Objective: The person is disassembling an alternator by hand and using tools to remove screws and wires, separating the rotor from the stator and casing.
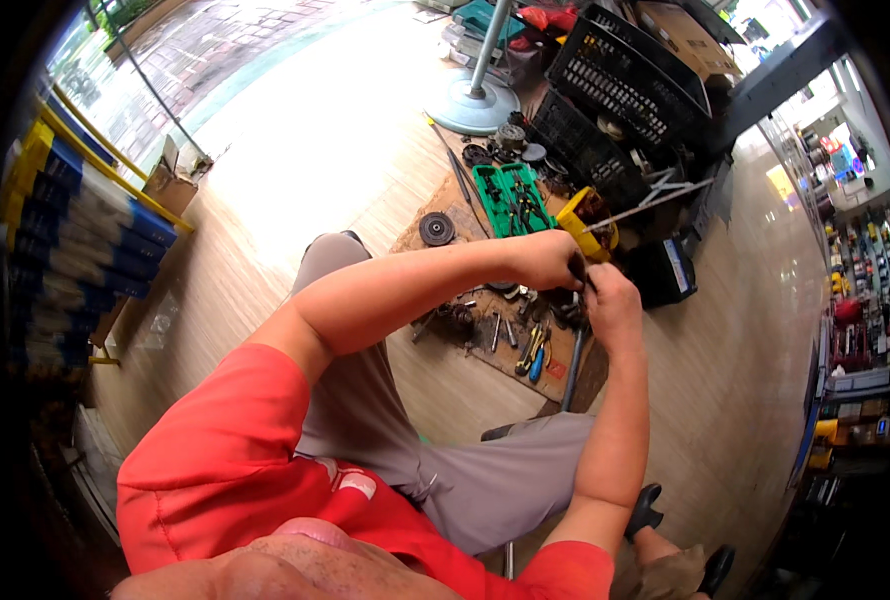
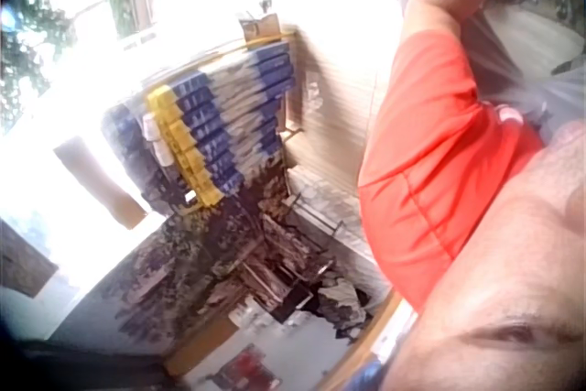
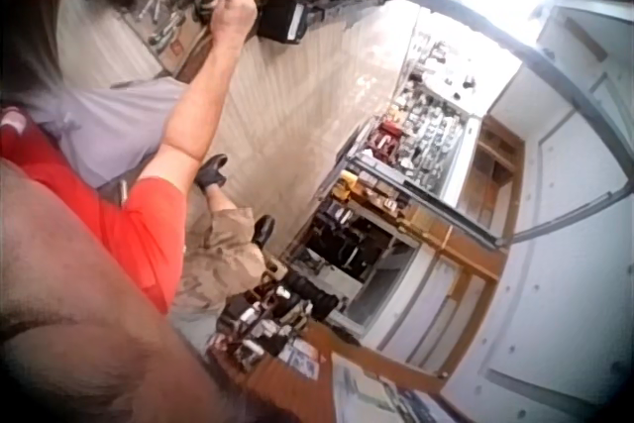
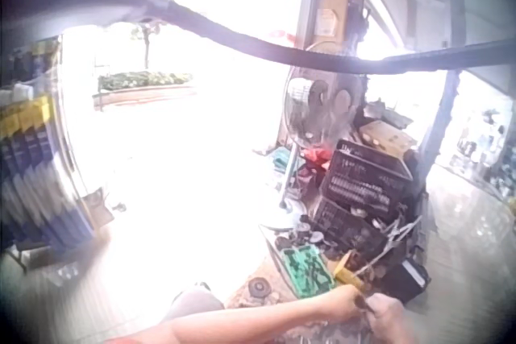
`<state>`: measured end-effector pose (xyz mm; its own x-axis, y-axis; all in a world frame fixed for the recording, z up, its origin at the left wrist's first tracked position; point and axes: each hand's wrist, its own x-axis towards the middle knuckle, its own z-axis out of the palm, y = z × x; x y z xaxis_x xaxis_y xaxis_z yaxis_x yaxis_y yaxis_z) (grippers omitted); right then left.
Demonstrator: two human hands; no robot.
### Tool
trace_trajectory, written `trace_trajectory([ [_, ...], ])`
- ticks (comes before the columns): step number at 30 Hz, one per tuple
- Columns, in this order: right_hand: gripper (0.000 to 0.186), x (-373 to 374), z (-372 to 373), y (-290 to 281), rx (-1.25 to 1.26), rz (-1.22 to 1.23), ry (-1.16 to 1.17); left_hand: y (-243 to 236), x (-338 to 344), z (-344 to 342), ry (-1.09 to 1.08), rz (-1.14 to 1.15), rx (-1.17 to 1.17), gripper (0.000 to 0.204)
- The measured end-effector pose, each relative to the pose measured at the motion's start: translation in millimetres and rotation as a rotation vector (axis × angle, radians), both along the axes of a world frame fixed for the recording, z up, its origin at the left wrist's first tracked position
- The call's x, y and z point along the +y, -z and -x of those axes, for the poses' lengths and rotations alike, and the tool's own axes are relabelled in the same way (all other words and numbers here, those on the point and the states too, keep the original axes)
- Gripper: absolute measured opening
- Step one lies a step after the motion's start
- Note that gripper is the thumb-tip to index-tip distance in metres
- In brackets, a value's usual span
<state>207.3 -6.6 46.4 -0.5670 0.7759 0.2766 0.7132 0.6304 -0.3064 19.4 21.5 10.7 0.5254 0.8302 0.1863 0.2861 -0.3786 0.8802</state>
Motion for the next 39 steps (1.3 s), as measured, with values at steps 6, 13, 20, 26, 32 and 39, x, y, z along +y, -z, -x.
trace_trajectory([
  [6,0.007,11.2,9.6,0.4,-0.195,-0.235,0.023,-3.9,-7.9,3.3,-0.094,-0.039,0.198,0.02],
  [13,0.005,11.6,-0.6,6.0,-0.051,-0.378,0.07,-6.5,-8.0,-15.4,-0.262,0.027,0.202,0.023],
  [20,0.013,4.8,8.3,5.6,0.238,-0.237,0.203,12.1,9.6,-13.6,-0.37,0.233,-0.276,0.025],
  [26,0.012,-1.2,14.1,6.0,0.401,-0.123,0.235,-1.7,6.0,-15.0,-0.226,0.654,-0.839,0.029],
  [32,0.013,-9.5,24.8,9.2,0.39,-0.032,0.269,-13.0,7.8,-13.5,-0.205,0.676,-1.068,0.033],
  [39,0.014,-1.5,25.5,28.0,0.529,0.086,0.225,-21.3,19.6,1.6,-0.199,0.69,-1.128,0.025],
])
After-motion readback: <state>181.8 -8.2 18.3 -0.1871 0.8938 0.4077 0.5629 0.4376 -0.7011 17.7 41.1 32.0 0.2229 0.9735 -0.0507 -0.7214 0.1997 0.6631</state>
